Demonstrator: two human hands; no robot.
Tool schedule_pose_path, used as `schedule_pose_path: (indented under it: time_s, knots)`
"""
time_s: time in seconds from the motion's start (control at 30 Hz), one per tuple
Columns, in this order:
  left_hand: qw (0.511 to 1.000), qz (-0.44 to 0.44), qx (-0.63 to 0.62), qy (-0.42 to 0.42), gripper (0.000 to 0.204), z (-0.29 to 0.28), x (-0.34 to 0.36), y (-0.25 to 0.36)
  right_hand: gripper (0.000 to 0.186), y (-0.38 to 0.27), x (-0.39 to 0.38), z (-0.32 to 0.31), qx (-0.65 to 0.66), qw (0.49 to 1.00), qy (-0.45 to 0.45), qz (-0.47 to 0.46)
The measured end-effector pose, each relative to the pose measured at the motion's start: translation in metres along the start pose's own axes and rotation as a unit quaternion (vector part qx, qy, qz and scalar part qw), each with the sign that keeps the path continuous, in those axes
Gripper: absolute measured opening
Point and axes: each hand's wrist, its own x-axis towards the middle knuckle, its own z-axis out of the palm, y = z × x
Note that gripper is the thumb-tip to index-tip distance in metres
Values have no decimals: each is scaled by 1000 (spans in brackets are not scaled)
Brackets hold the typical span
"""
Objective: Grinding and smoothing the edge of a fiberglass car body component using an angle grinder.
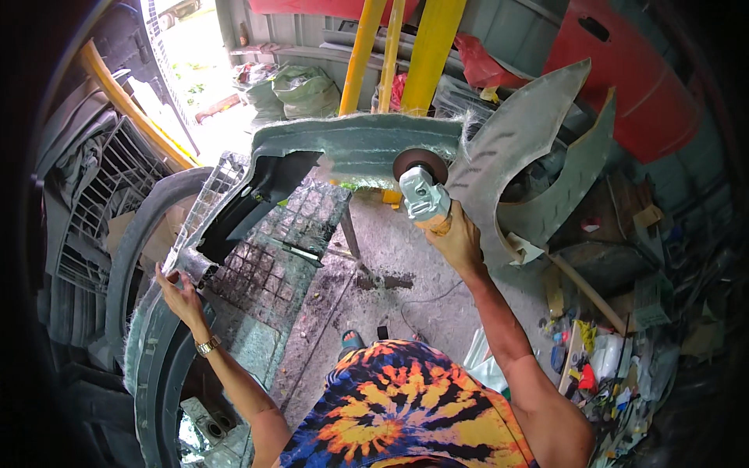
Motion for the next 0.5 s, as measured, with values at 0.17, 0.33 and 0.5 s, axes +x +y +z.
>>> schedule_pose_path:
  time_s: [0.17,0.33,0.5]
  knots:
    - [1000,2,-7,13,71,-1,-2,5,50,-8,3,-4,1,1000,-4,-8]
    - [1000,-6,-6,17,71,-1,-2,7,49,-11,5,-5,-5,1000,-13,-14]
    - [1000,-20,-2,8,71,-2,-2,8,48,-9,8,-3,-9,1000,-14,-18]
